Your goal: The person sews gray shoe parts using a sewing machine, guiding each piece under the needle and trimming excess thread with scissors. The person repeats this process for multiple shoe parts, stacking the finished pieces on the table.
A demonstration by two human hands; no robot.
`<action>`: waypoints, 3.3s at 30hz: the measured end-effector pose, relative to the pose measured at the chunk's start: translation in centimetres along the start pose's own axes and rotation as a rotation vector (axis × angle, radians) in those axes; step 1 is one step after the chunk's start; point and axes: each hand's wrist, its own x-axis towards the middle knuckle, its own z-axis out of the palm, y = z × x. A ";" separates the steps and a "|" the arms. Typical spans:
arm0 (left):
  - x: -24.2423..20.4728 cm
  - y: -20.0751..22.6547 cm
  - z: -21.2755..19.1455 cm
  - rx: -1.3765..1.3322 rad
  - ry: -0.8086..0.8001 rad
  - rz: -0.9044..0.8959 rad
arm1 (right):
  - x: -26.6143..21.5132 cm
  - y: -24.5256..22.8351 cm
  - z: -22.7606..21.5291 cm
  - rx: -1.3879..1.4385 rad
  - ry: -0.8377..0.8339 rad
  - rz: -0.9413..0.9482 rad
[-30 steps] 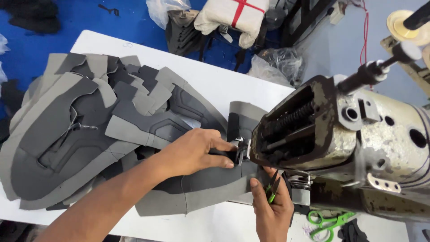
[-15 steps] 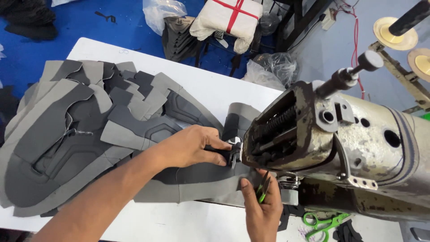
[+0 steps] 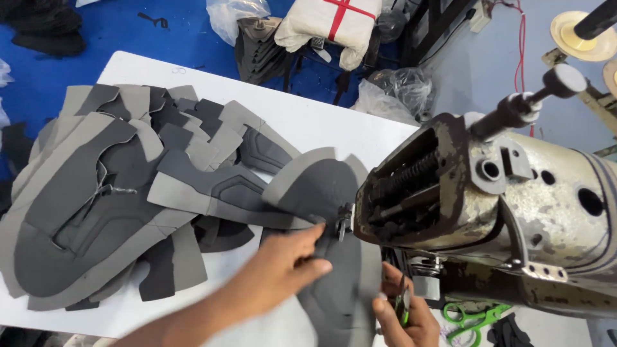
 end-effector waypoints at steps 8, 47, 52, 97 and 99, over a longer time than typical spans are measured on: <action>-3.3 -0.5 3.3 -0.220 0.134 -0.168 | 0.3 -0.8 -1.9 -0.151 -0.146 0.150; 4.8 1.4 -3.0 0.041 -0.043 -0.007 | 1.0 -2.6 3.7 -0.071 0.020 0.081; 3.7 0.8 -1.6 0.076 0.082 0.039 | 0.7 -2.9 5.4 -0.037 0.138 0.226; 8.5 5.1 -5.3 0.758 -0.064 0.406 | 2.8 -2.7 6.1 0.297 0.297 0.039; 7.5 4.5 -4.9 0.758 0.004 0.433 | 1.1 -0.1 4.8 0.134 0.213 0.054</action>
